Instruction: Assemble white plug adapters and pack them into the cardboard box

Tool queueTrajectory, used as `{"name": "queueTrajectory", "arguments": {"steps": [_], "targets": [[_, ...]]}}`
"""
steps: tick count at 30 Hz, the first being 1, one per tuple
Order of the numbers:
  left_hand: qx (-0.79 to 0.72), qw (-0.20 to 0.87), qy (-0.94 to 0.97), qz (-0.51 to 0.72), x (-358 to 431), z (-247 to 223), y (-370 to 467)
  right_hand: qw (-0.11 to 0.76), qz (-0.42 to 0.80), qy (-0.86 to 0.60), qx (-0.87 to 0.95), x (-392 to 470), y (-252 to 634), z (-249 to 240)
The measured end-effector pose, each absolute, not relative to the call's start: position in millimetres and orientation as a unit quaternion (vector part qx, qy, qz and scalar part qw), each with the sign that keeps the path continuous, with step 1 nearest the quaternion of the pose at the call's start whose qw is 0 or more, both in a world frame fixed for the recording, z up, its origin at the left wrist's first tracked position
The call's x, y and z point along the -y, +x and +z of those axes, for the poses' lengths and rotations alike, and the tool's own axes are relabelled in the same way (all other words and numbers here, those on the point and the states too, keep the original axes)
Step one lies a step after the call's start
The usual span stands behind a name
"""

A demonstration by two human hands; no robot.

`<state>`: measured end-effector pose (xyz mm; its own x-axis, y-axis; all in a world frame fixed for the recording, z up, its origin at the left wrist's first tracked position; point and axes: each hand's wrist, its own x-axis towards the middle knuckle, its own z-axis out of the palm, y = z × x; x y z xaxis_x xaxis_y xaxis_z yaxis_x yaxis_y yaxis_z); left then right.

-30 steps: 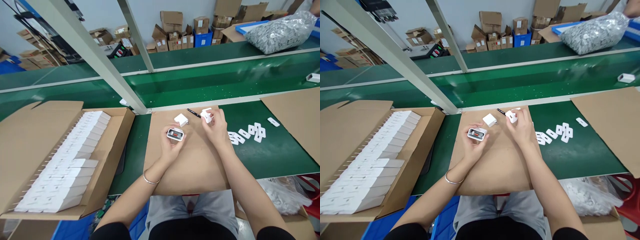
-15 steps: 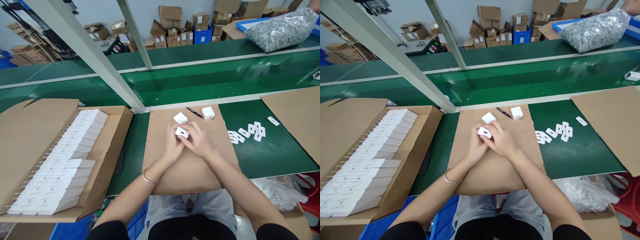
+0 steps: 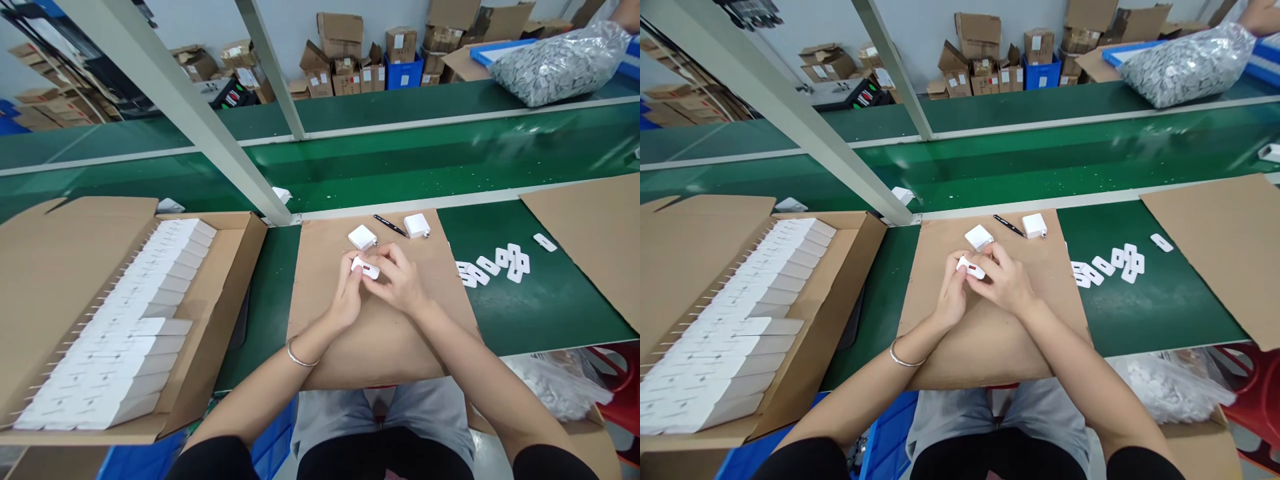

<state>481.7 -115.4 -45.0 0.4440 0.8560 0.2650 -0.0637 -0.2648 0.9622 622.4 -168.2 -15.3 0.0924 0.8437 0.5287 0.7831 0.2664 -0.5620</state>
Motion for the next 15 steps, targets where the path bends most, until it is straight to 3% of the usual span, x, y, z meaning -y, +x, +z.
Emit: {"name": "queueTrajectory", "arguments": {"steps": [4, 8, 15], "targets": [[-0.302, 0.535, 0.650, 0.446, 118, -39, 484, 0.458, 0.084, -0.551, 0.692, 170, 621, -13], [-0.288, 0.487, 0.668, 0.483, 119, -31, 482, 0.497, 0.159, -0.586, 0.620, 169, 621, -12], [-0.283, 0.489, 0.626, 0.538, 120, -27, 484, 0.487, 0.423, -0.542, 0.539, 166, 613, -11]]}}
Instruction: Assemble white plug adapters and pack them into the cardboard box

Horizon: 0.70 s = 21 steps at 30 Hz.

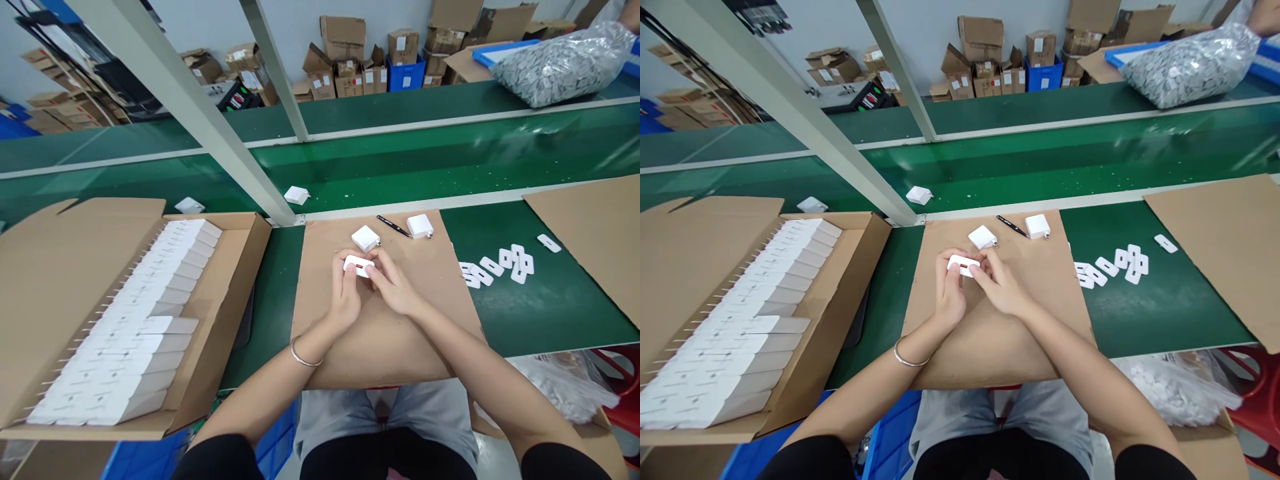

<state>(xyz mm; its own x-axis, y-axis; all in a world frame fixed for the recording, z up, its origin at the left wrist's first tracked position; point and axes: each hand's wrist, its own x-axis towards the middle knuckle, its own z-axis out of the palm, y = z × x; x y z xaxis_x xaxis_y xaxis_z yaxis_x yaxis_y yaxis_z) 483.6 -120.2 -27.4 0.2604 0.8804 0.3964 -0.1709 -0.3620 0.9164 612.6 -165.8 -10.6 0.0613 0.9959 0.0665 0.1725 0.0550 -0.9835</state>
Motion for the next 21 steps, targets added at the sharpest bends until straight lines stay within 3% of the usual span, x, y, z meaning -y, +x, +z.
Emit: {"name": "queueTrajectory", "arguments": {"steps": [4, 9, 16, 21], "targets": [[-0.284, 0.541, 0.588, 0.529, 115, -21, 486, 0.521, 0.489, -0.499, 0.491, 163, 608, -14], [-0.269, 0.621, 0.564, 0.473, 100, -20, 485, 0.543, 0.451, -0.519, 0.482, 161, 610, -21], [-0.331, 0.457, 0.710, 0.421, 90, -29, 476, 0.557, 0.366, -0.558, 0.494, 161, 619, -19], [-0.256, 0.469, 0.758, 0.375, 94, -26, 473, 0.544, 0.358, -0.577, 0.492, 163, 623, -16]]}}
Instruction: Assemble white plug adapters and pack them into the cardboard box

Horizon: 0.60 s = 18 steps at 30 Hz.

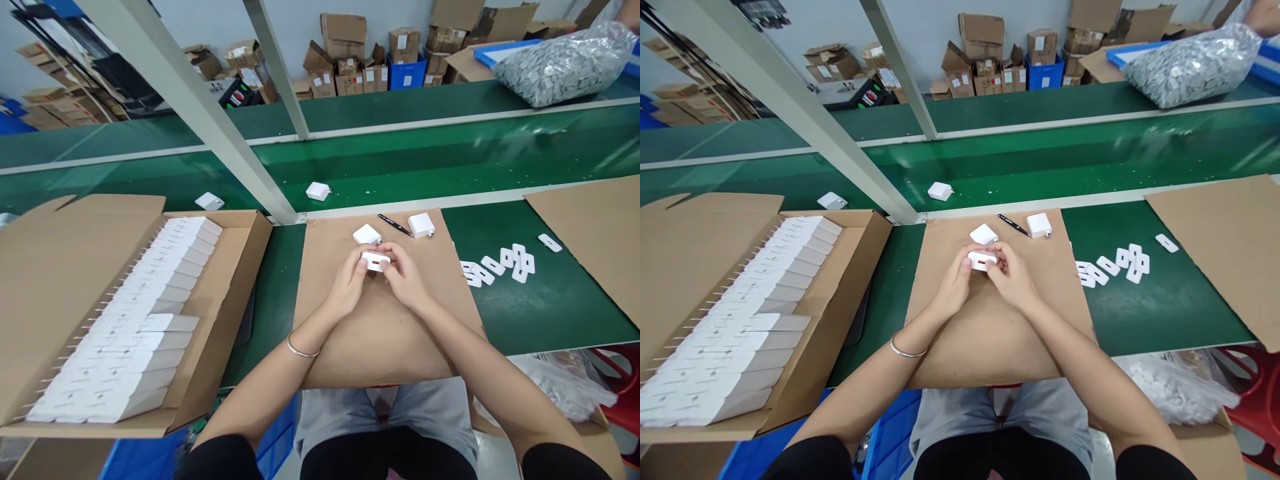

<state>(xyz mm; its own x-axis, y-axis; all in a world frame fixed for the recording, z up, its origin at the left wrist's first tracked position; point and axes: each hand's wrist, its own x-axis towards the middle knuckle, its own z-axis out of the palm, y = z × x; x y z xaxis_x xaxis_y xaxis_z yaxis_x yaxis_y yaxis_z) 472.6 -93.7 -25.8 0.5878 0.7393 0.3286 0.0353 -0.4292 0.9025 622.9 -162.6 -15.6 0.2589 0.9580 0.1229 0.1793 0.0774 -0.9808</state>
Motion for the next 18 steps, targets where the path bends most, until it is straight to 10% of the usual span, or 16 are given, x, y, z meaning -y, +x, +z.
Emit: {"name": "queueTrajectory", "arguments": {"steps": [18], "targets": [[-0.285, 0.507, 0.716, 0.387, 101, -26, 476, 0.542, 0.411, -0.574, 0.456, 160, 624, -13]]}}
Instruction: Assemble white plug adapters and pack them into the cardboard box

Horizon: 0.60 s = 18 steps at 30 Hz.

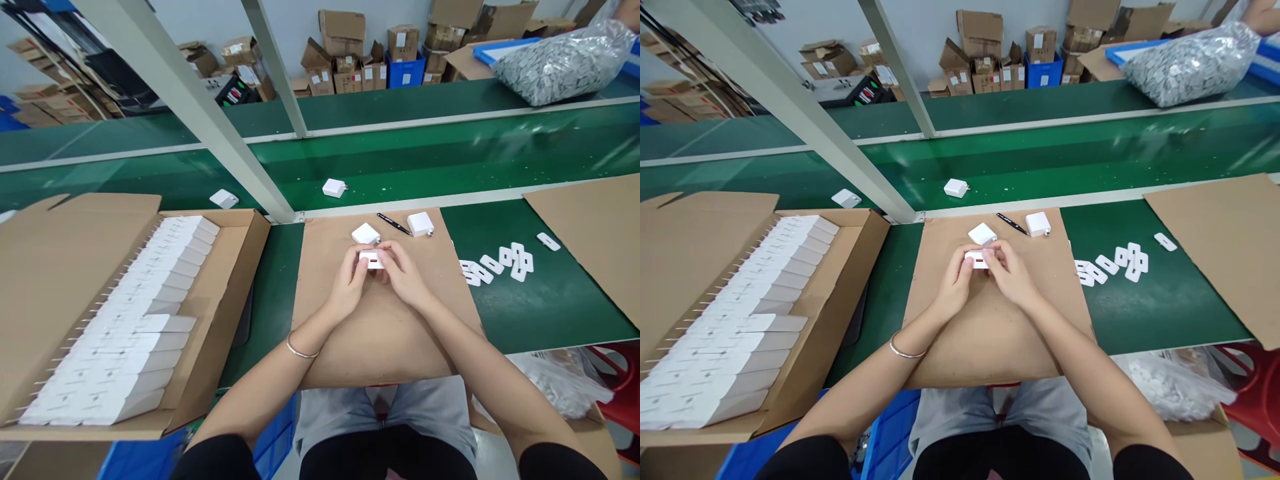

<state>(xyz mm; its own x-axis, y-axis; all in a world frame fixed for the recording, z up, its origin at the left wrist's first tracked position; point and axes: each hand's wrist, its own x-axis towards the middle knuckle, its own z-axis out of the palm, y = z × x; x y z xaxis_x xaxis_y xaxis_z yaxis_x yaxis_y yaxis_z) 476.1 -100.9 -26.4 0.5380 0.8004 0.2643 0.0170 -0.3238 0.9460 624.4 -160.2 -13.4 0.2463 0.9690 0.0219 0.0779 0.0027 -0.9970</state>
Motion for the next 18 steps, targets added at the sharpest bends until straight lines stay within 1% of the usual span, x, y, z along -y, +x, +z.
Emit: {"name": "queueTrajectory", "arguments": {"steps": [6, 15, 18], "targets": [[-0.270, 0.579, 0.667, 0.382, 94.4, -27.2, 475.8, 0.540, 0.446, -0.552, 0.453, 160.7, 623.7, -10.1], [-0.275, 0.576, 0.672, 0.375, 94.2, -25.6, 475.5, 0.539, 0.412, -0.557, 0.479, 161.7, 626.7, -16.5], [-0.274, 0.550, 0.688, 0.387, 95.6, -24.1, 474.7, 0.532, 0.391, -0.564, 0.496, 162.6, 627.7, -17.2]]}}
